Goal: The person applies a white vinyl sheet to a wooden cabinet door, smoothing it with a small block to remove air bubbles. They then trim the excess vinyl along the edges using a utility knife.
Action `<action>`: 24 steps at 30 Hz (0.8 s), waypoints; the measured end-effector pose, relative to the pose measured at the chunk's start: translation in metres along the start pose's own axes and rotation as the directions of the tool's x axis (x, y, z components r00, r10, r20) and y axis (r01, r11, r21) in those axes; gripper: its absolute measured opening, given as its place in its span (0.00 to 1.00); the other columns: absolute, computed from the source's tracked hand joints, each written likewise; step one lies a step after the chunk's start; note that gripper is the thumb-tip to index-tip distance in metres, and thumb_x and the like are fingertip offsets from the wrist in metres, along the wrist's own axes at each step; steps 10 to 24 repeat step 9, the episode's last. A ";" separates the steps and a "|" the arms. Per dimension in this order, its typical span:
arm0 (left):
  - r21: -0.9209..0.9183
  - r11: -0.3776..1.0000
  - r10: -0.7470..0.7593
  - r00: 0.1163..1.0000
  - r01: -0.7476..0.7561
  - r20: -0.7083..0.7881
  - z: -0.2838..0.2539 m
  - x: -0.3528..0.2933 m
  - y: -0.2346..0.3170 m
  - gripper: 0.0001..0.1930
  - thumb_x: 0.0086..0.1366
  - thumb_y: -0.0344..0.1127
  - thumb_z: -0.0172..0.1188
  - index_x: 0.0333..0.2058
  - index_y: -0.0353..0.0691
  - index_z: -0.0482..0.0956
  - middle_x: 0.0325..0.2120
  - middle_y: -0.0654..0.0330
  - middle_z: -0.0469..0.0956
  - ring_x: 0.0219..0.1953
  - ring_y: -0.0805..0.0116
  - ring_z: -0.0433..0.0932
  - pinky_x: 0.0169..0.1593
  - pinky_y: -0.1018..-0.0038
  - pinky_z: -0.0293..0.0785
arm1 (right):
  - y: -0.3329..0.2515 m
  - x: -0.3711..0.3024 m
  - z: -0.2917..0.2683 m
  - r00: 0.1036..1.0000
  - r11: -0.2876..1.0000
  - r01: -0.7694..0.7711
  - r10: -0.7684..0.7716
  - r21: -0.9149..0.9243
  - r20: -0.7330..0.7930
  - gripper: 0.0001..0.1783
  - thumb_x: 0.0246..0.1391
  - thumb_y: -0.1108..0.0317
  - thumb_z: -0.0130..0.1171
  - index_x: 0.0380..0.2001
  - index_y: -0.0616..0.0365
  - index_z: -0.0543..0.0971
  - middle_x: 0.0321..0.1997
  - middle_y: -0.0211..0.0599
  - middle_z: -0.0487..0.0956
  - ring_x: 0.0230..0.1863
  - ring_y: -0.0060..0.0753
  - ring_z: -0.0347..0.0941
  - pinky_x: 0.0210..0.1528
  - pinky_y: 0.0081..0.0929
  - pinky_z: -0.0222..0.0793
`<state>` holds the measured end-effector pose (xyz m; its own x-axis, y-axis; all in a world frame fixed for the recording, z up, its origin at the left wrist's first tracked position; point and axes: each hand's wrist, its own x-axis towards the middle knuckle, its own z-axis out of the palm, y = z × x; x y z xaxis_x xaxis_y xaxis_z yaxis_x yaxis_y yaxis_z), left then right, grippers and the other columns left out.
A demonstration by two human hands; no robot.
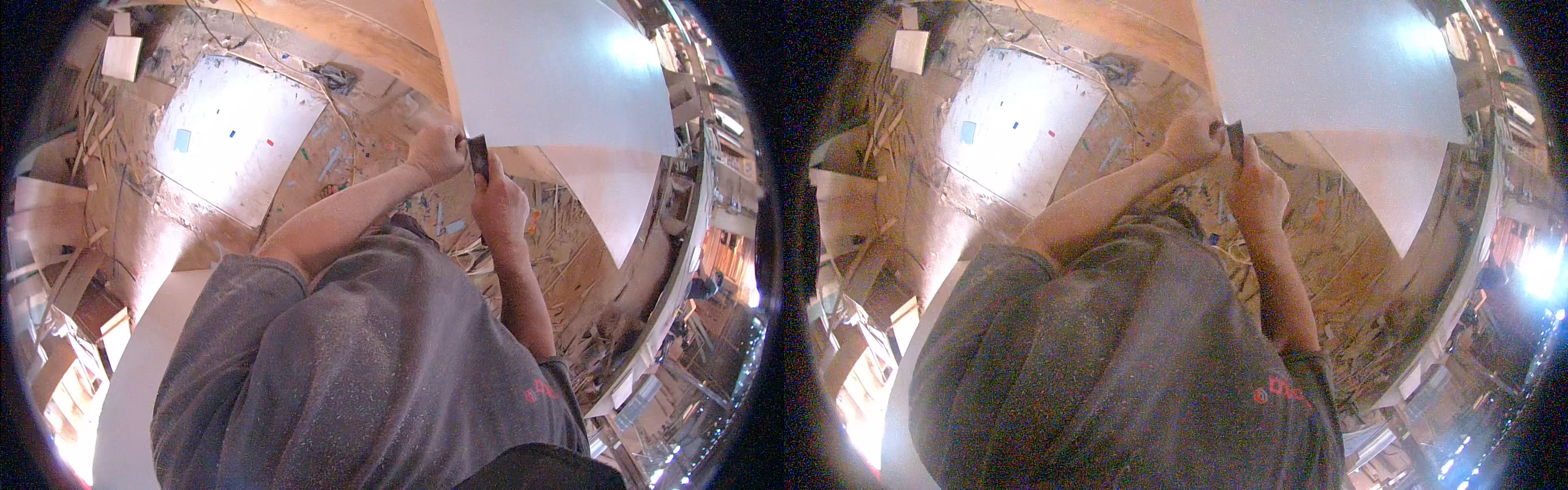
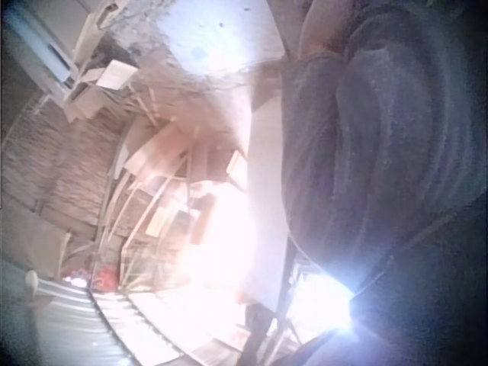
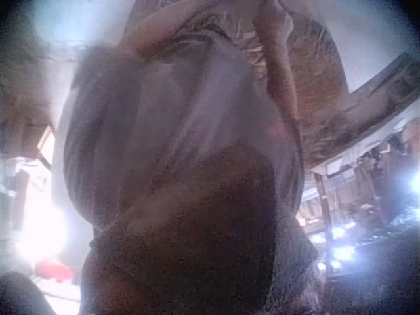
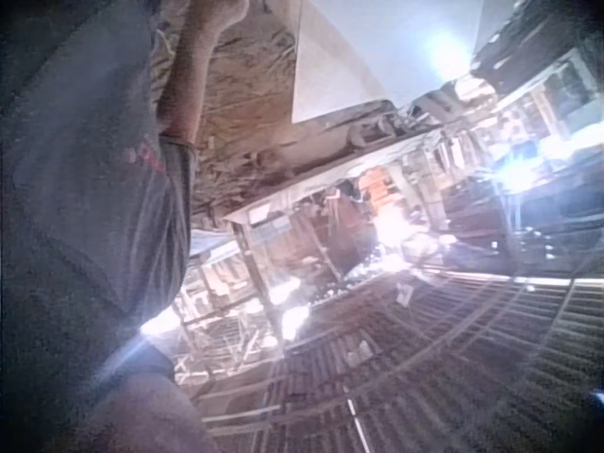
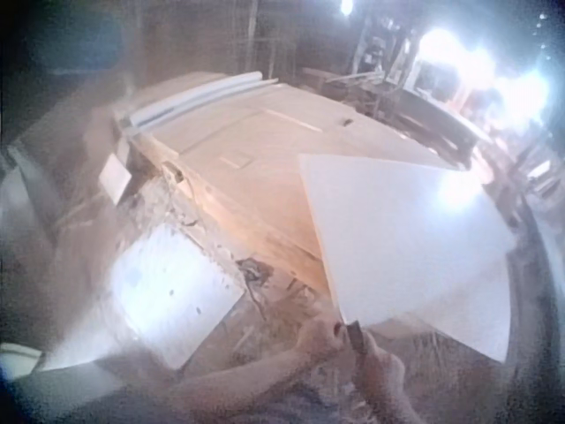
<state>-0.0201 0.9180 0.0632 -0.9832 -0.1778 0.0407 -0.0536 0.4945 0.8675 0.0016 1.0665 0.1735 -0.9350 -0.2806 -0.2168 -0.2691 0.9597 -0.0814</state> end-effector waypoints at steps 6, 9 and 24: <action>0.087 0.994 -0.075 0.990 0.065 0.116 -0.003 0.003 0.006 0.11 0.61 0.40 0.59 0.33 0.42 0.87 0.29 0.45 0.85 0.35 0.43 0.85 0.41 0.50 0.80 | -0.005 0.009 0.001 0.998 0.999 -0.022 0.024 -0.028 0.066 0.25 0.65 0.61 0.59 0.63 0.52 0.72 0.35 0.55 0.85 0.37 0.61 0.84 0.41 0.57 0.77; 0.145 0.987 -0.090 0.989 0.073 0.118 0.006 0.004 -0.002 0.12 0.61 0.42 0.60 0.36 0.44 0.87 0.30 0.46 0.86 0.37 0.43 0.86 0.45 0.51 0.80 | -0.007 0.012 0.003 0.998 0.999 -0.023 0.026 -0.042 0.063 0.33 0.64 0.59 0.60 0.71 0.49 0.66 0.38 0.56 0.86 0.39 0.58 0.85 0.43 0.57 0.78; 0.145 0.987 -0.090 0.989 0.073 0.118 0.006 0.004 -0.002 0.12 0.61 0.42 0.60 0.36 0.44 0.87 0.30 0.46 0.86 0.37 0.43 0.86 0.45 0.51 0.80 | -0.007 0.012 0.003 0.998 0.999 -0.023 0.026 -0.042 0.063 0.33 0.64 0.59 0.60 0.71 0.49 0.66 0.38 0.56 0.86 0.39 0.58 0.85 0.43 0.57 0.78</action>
